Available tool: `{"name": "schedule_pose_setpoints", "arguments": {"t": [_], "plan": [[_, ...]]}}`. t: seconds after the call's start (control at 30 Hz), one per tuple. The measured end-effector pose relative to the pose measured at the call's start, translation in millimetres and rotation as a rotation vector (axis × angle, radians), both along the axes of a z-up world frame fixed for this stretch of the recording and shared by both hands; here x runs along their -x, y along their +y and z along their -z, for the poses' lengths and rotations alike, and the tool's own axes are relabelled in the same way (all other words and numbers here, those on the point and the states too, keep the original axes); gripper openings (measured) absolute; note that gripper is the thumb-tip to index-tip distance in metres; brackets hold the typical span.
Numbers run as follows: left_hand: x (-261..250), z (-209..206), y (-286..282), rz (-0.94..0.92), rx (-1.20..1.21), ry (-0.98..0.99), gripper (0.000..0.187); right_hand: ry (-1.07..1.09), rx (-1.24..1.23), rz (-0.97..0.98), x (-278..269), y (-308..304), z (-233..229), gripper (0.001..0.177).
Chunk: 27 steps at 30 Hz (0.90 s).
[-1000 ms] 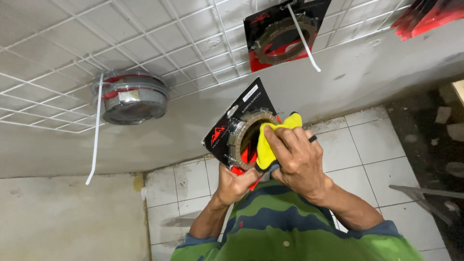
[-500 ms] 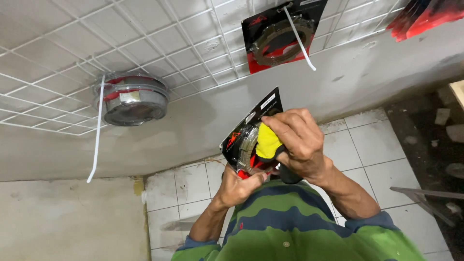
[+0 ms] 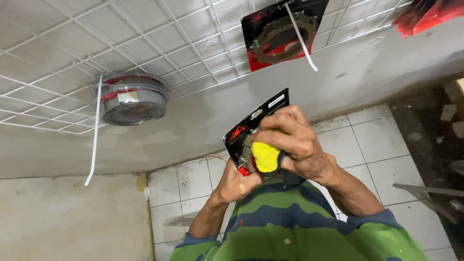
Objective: Wiping down the plastic packaging of motorcycle clutch plates using a microfiber cloth.
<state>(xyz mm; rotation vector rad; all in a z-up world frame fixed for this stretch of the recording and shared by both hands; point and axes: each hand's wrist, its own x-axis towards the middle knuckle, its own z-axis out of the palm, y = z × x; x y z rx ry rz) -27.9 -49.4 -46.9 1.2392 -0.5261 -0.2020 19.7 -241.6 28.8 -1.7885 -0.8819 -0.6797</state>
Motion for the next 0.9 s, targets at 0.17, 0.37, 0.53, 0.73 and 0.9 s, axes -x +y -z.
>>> {"name": "schedule_pose_setpoints", "arguments": {"t": [0.17, 0.37, 0.53, 0.73, 0.9], "plan": [[2.3, -48.5, -9.2, -0.026, 0.023, 0.123, 0.03, 0.026, 0.106, 0.071, -11.4, -26.2, 11.7, 0.021], [-5.1, -47.8, -12.9, 0.0, 0.151, 0.206, 0.033, -0.041, -0.185, 0.338, -4.5, -11.0, 21.7, 0.027], [-10.3, 4.2, -7.2, -0.056, 0.001, 0.132, 0.052, -0.104, 0.024, 0.113, 8.4, 13.9, 37.8, 0.036], [-17.7, -22.1, -0.5, -0.056, -0.096, 0.036, 0.057, -0.224, 0.214, 0.076, 1.2, 6.3, 34.9, 0.066], [-14.4, -30.4, 3.2, -0.021, -0.035, 0.088, 0.051, -0.176, 0.4, 0.207, 9.7, 8.7, 6.3, 0.027]]}}
